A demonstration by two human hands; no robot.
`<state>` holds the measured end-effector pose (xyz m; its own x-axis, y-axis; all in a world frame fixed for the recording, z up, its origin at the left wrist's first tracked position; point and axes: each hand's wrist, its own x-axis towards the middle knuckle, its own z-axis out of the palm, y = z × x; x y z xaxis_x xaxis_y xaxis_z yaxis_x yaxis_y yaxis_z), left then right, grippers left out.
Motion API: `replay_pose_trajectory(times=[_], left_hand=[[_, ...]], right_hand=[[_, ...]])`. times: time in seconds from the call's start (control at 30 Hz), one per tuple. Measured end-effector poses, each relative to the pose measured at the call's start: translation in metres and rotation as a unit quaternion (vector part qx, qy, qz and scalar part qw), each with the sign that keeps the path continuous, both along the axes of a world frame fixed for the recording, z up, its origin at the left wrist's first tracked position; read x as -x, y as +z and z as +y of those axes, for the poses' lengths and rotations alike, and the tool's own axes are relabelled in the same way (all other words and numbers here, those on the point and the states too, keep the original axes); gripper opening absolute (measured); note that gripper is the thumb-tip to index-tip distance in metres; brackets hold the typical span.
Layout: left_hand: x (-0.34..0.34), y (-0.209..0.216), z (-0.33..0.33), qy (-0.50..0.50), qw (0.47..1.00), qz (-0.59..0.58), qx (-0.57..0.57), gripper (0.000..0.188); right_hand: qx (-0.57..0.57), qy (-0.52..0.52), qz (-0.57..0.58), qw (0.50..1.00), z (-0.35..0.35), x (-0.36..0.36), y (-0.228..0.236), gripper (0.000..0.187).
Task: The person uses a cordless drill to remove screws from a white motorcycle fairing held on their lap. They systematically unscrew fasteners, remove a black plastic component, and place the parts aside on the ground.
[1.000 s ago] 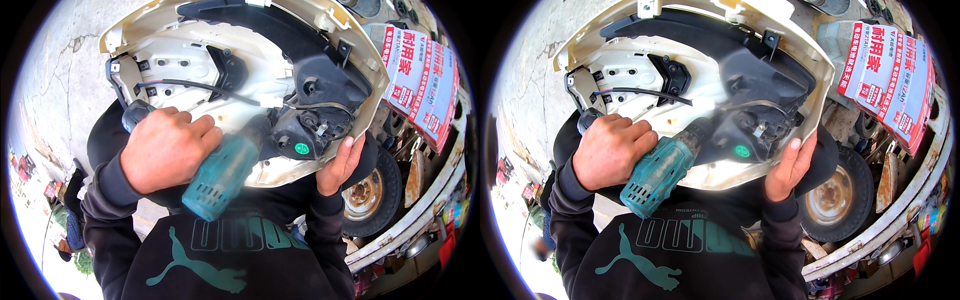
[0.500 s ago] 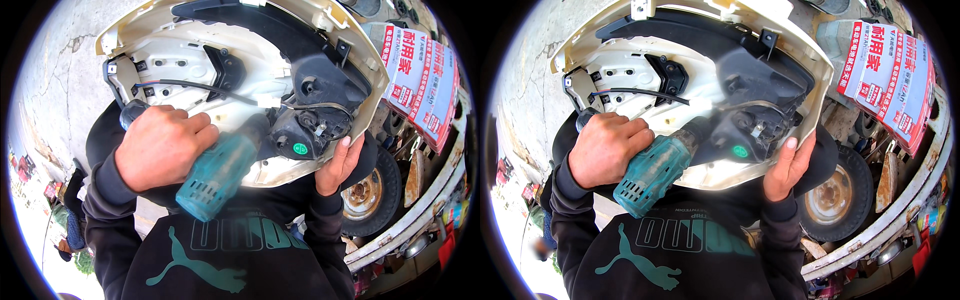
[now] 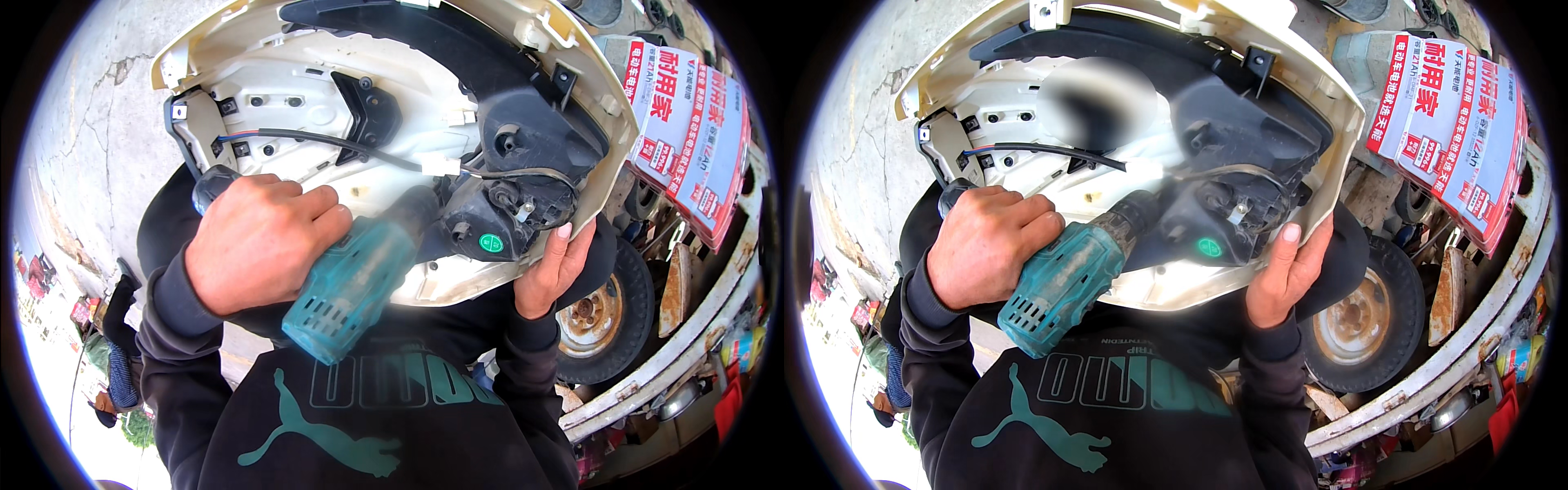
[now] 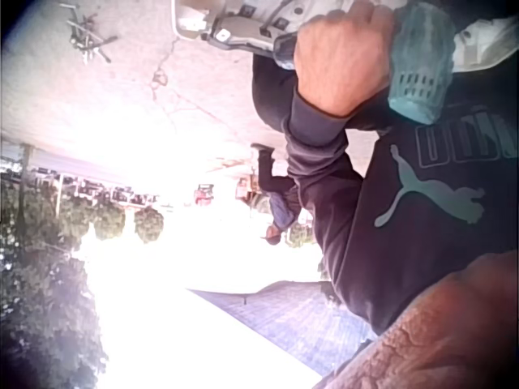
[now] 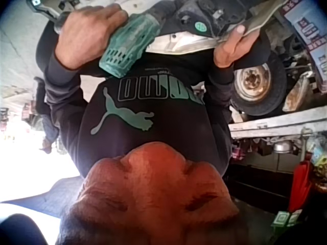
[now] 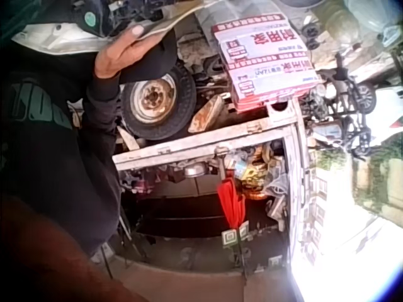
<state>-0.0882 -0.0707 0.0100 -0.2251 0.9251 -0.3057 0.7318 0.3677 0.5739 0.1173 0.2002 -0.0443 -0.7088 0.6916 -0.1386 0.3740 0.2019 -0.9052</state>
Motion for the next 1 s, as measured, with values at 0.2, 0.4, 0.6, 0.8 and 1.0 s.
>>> replay_pose_trajectory(times=[0.2, 0.4, 0.6, 0.8, 1.0], left_hand=[[0.0002, -0.0007, -0.0016, 0.0, 1.0, 0.004, -0.005, 0.021], [-0.0006, -0.0021, -0.0037, 0.005, 1.0, 0.002, -0.014, 0.022], [-0.0016, -0.0031, -0.0053, 0.006, 1.0, 0.006, -0.021, 0.022], [-0.0022, -0.004, -0.0058, 0.005, 1.0, 0.01, -0.028, 0.022], [-0.0023, -0.0044, -0.0059, 0.002, 1.0, 0.011, -0.026, 0.022]], right_hand=[[-0.018, 0.007, -0.001, 1.0, 0.0008, -0.0005, -0.0022, 0.059], [0.011, -0.011, 0.018, 1.0, -0.0001, -0.0004, -0.0044, 0.058], [0.006, -0.009, 0.016, 1.0, 0.0003, -0.0008, -0.004, 0.058], [-0.015, -0.011, 0.005, 1.0, -0.0001, -0.0009, -0.0037, 0.058], [-0.026, -0.008, -0.006, 1.0, 0.0001, -0.0001, -0.0021, 0.058]])
